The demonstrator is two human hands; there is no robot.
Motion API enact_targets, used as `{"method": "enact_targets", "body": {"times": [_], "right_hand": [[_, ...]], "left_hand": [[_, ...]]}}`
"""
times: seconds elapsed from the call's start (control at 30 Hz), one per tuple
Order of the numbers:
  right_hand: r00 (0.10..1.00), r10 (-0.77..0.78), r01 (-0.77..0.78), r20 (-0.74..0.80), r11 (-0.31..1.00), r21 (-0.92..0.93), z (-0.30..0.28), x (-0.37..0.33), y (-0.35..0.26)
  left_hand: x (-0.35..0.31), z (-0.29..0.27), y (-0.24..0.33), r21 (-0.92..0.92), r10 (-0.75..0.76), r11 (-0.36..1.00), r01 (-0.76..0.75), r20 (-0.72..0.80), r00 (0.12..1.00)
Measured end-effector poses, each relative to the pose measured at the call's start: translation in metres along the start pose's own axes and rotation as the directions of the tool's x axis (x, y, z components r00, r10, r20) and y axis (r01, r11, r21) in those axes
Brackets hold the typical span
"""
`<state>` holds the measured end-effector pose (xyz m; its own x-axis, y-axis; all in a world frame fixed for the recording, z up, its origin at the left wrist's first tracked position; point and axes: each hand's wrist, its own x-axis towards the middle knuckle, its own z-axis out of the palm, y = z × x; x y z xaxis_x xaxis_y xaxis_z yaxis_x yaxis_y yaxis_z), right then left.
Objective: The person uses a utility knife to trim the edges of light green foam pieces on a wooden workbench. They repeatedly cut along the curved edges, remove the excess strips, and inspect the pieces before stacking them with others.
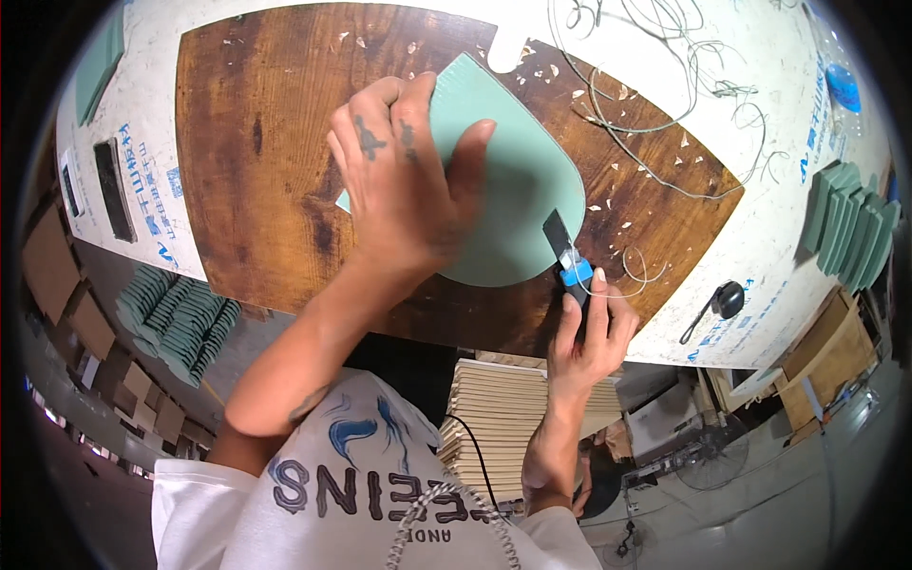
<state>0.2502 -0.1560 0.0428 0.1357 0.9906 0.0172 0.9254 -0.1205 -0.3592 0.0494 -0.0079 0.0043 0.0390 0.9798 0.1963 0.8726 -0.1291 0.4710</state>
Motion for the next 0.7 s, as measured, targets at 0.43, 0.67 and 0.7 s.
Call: {"method": "enact_targets", "body": {"times": [0.43,0.67,0.7], "right_hand": [[0.978,-0.208,0.205,0.031,0.976,0.074,-0.005,0.07,0.023],[0.905,-0.412,0.401,0.102,0.909,0.112,-0.009,0.115,0.034],[0.891,-0.442,0.432,0.1,0.895,0.112,-0.008,0.122,0.034]], "left_hand": [[-0.002,-0.002,-0.007,-0.048,0.066,0.997,-0.065,0.017,0.998],[-0.002,-0.011,-0.002,-0.083,0.023,0.996,-0.022,0.007,1.0],[0.0,-0.01,-0.002,-0.08,0.031,0.996,-0.033,-0.021,0.999]]}}
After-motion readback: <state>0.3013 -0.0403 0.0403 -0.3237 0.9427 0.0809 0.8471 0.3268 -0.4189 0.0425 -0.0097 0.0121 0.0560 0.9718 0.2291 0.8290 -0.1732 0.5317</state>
